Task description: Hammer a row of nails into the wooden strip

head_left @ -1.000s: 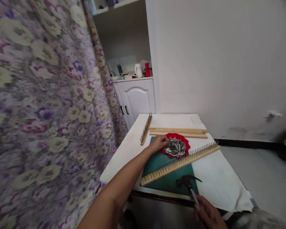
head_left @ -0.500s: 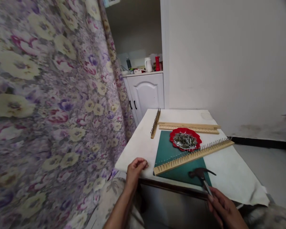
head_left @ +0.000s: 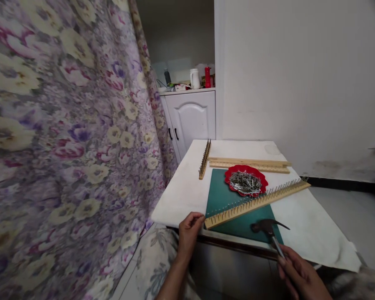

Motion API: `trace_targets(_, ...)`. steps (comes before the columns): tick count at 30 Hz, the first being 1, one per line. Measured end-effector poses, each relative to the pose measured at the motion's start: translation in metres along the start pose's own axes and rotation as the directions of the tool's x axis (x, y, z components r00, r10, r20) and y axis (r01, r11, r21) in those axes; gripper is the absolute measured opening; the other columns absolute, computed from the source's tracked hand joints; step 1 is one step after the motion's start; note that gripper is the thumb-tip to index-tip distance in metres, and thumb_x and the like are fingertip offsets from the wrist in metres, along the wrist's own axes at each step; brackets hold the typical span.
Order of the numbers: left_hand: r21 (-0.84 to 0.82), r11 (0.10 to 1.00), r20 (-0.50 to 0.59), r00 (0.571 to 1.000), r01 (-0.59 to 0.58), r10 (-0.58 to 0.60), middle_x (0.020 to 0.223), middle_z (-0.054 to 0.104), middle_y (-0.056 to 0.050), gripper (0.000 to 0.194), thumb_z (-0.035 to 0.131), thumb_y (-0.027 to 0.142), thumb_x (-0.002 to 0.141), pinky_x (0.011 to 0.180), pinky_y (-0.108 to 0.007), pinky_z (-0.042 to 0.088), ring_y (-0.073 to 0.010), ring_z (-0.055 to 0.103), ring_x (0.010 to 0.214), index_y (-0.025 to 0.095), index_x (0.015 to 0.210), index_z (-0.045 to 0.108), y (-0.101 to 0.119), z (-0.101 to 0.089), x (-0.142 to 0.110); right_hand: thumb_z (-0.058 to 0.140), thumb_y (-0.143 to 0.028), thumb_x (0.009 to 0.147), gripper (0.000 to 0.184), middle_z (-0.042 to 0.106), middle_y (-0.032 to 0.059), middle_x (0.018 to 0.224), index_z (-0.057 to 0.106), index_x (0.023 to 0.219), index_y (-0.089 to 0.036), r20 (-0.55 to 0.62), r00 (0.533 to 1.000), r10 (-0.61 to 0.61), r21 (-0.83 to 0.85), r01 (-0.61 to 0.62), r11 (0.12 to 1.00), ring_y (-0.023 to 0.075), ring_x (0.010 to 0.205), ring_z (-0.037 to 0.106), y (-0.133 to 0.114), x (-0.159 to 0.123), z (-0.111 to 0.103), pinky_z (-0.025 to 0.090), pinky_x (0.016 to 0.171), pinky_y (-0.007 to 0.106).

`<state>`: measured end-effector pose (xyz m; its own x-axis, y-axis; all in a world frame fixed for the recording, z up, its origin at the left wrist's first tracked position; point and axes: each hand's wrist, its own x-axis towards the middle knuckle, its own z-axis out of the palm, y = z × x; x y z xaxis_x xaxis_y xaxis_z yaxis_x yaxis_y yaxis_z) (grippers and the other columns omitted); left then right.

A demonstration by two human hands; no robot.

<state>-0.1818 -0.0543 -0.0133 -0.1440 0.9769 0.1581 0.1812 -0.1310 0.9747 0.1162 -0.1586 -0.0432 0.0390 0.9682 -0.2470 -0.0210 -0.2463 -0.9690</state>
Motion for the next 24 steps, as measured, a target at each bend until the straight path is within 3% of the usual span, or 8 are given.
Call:
trace_targets(3, 0.004, 1.000, 0.008, 1.000, -0.002, 0.002, 0.071, 0.065, 0.000, 0.019, 0.062, 0.035, 0.075, 0.068, -0.023, 0.045, -0.0152, 0.058, 0.072, 0.016, 0.076, 0.065, -0.001, 0.000, 0.000, 0.056, -0.055, 0.078, 0.052, 0.055, -0.0062, 0.056, 0.049, 0.116, -0.020, -0.002, 1.000, -0.004, 0.002, 0.004, 1.000, 0.0054, 0.030, 0.038, 0.000, 0.000, 0.001, 0.027, 0.031, 0.017)
trace_targets(9, 0.033, 0.999, 0.046, 0.999, -0.026, 0.024, 0.074, 0.064, -0.001, 0.018, 0.060, 0.034, 0.078, 0.069, -0.023, 0.044, -0.0155, 0.057, 0.075, 0.016, 0.078, 0.065, -0.002, -0.003, 0.000, 0.055, -0.059, 0.076, 0.055, 0.054, -0.0062, 0.053, 0.050, 0.115, -0.020, -0.117, 0.993, -0.032, -0.005, 0.032, 0.999, 0.0046, 0.026, 0.034, 0.007, -0.001, 0.006, 0.021, 0.030, 0.017)
trace_targets(17, 0.080, 0.994, 0.076, 0.995, -0.070, 0.064, 0.073, 0.063, 0.000, 0.017, 0.059, 0.033, 0.079, 0.068, -0.021, 0.043, -0.0149, 0.056, 0.074, 0.016, 0.077, 0.064, 0.002, -0.002, 0.000, 0.058, -0.057, 0.075, 0.055, 0.054, -0.0058, 0.054, 0.051, 0.115, -0.019, -0.048, 0.999, -0.010, 0.002, 0.010, 1.000, 0.0043, 0.027, 0.037, -0.004, -0.002, 0.006, 0.025, 0.029, 0.016)
trace_targets(24, 0.092, 0.990, 0.086, 0.992, -0.103, 0.096, 0.072, 0.063, -0.001, 0.017, 0.057, 0.031, 0.079, 0.067, -0.021, 0.043, -0.0149, 0.056, 0.073, 0.016, 0.076, 0.064, 0.005, 0.000, 0.000, 0.056, -0.060, 0.076, 0.055, 0.054, -0.0068, 0.053, 0.050, 0.112, -0.019, -0.109, 0.993, -0.037, -0.015, 0.035, 0.999, 0.0040, 0.026, 0.035, -0.003, -0.003, 0.009, 0.022, 0.029, 0.016)
